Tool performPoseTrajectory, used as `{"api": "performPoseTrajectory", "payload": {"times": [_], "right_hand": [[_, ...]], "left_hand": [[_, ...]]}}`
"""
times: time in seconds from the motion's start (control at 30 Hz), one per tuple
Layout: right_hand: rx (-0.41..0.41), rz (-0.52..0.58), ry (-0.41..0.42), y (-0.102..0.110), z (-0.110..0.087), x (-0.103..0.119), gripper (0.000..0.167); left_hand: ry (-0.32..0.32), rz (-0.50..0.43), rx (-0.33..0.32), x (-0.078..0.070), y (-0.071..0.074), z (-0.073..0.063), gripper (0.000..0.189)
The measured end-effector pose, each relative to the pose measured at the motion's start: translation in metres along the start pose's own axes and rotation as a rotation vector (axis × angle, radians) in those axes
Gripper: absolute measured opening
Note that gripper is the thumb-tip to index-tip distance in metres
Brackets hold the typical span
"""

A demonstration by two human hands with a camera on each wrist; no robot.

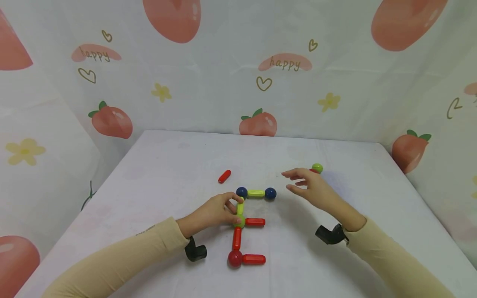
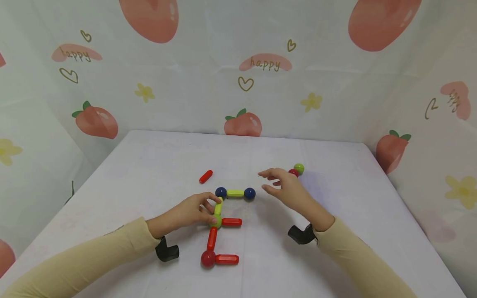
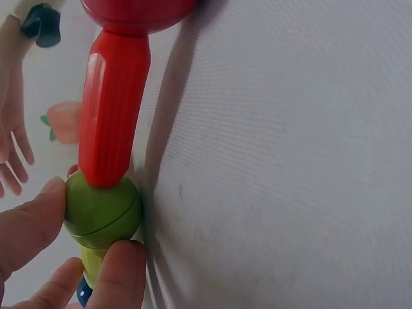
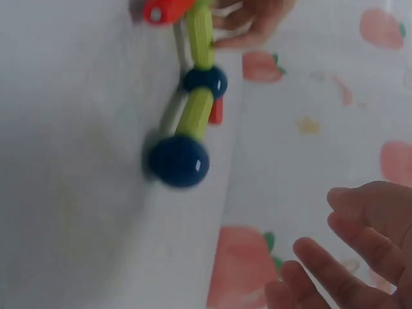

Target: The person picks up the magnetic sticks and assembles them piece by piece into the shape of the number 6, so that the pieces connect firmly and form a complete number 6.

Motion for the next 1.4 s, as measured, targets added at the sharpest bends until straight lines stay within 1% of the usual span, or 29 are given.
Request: {"api": "performPoseTrajectory", "payload": {"times": [0.13,0.3,0.5,0.63,0.83,1.03,1.23,1.4], "right_hand": [[-0.036,-0.007,-0.056,0.011,0.008,-0.026,0.038],[-0.068,-0.026,-0.132,0.022,0.012,-0.056,0.04],[-0.073,0.011,-0.194,0.027,0.014,-0.079,0.042],[-0.077,0.018,-0.221,0.029,0.015,-0.09,0.042],[-0.074,0.013,-0.234,0.027,0.018,-0.103,0.041],[-0.054,-0.006,-0.258,0.024,0.019,-0.113,0.041],[-0.04,-0.009,-0.272,0.021,0.022,-0.118,0.039],[-0.046,-0.032,-0.25,0.019,0.024,-0.116,0.037]], "left_hand": [[-0.002,-0.002,0.0,0.0,0.0,0.0,0.046],[0.0,-0.002,0.001,-0.001,0.0,0.0,0.046],[0.006,0.0,-0.001,0.0,0.0,-0.001,0.045],[0.008,0.002,-0.002,0.001,0.0,0.0,0.046],[0.004,0.003,-0.001,0.002,0.0,0.001,0.045],[0.003,0.002,0.002,0.002,0.0,0.001,0.046],[0.002,0.003,0.005,0.002,0.0,0.001,0.045],[0.004,0.004,0.004,0.003,-0.001,0.002,0.046]]}}
Point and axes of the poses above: each hand's wrist, its own z-axis towards the middle knuckle, its own y-axis out of the back of the hand, x = y × z, the point moved 10 cm from there along z, towards the middle knuckle, and after that the axes turned 5 degrees about -z, right-handed, at the moved point
